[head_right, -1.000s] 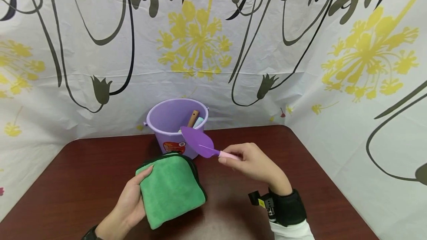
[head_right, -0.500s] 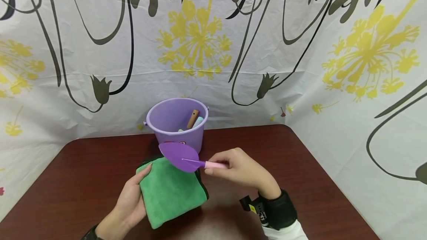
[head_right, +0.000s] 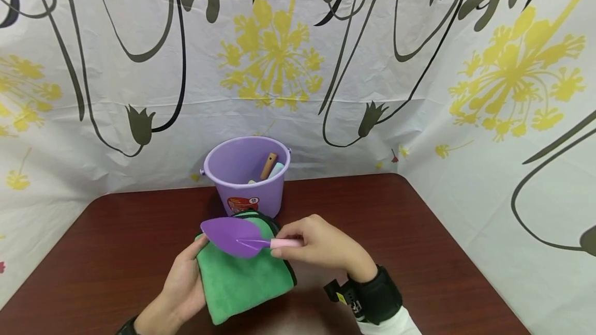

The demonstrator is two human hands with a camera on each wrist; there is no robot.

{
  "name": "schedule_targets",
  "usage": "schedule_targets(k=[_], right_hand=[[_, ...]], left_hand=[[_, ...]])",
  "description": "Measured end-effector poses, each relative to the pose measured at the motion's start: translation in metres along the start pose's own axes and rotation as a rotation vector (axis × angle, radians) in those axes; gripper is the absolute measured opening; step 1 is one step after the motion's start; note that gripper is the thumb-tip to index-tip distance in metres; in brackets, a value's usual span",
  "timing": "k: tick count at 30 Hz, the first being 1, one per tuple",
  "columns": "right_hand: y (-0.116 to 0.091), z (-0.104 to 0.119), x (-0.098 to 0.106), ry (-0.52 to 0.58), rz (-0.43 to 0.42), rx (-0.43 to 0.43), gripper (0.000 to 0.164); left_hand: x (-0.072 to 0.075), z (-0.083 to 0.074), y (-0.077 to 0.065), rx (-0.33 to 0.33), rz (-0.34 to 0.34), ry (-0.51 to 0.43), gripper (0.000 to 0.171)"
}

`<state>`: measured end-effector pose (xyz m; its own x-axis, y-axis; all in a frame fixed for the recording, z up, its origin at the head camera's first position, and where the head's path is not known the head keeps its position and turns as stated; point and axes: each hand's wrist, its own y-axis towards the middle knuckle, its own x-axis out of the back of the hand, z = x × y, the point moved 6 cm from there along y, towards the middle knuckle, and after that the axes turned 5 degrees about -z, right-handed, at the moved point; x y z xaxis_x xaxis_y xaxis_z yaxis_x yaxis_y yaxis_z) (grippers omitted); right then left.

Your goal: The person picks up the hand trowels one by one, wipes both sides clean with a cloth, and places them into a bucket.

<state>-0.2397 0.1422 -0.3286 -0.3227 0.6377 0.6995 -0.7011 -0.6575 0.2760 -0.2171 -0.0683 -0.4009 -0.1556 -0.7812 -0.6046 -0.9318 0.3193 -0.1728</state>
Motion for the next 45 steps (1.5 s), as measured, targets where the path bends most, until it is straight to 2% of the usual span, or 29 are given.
schedule_targets(k=[3, 6, 11, 17, 24, 32, 45], right_hand=[[0.003, 0.000, -0.008, 0.018, 0.042, 0.015, 0.011], [0.004, 0.001, -0.013, 0.038, 0.058, 0.023, 0.011], [0.004, 0.000, -0.015, 0.060, 0.051, 0.024, 0.012], [0.006, -0.002, -0.020, 0.069, 0.083, -0.022, 0.013], [0.008, -0.004, -0.022, 0.060, 0.094, -0.034, 0.017], [0.008, -0.011, -0.023, 0.038, 0.094, -0.074, 0.016], [0.008, -0.017, -0.024, 0.051, 0.106, -0.091, 0.015]], left_hand=[[-0.003, 0.001, -0.003, 0.009, 0.055, 0.019, 0.051], [-0.005, 0.001, -0.005, 0.012, 0.077, 0.032, 0.058], [-0.006, -0.001, -0.005, 0.002, 0.039, -0.016, 0.052], [-0.002, 0.001, -0.002, 0.011, 0.000, -0.039, 0.045], [0.001, 0.003, 0.001, -0.002, 0.006, -0.029, 0.044], [0.003, 0.003, 0.004, -0.019, -0.038, -0.030, 0.037], [0.005, 0.000, 0.004, -0.027, -0.049, -0.029, 0.033]])
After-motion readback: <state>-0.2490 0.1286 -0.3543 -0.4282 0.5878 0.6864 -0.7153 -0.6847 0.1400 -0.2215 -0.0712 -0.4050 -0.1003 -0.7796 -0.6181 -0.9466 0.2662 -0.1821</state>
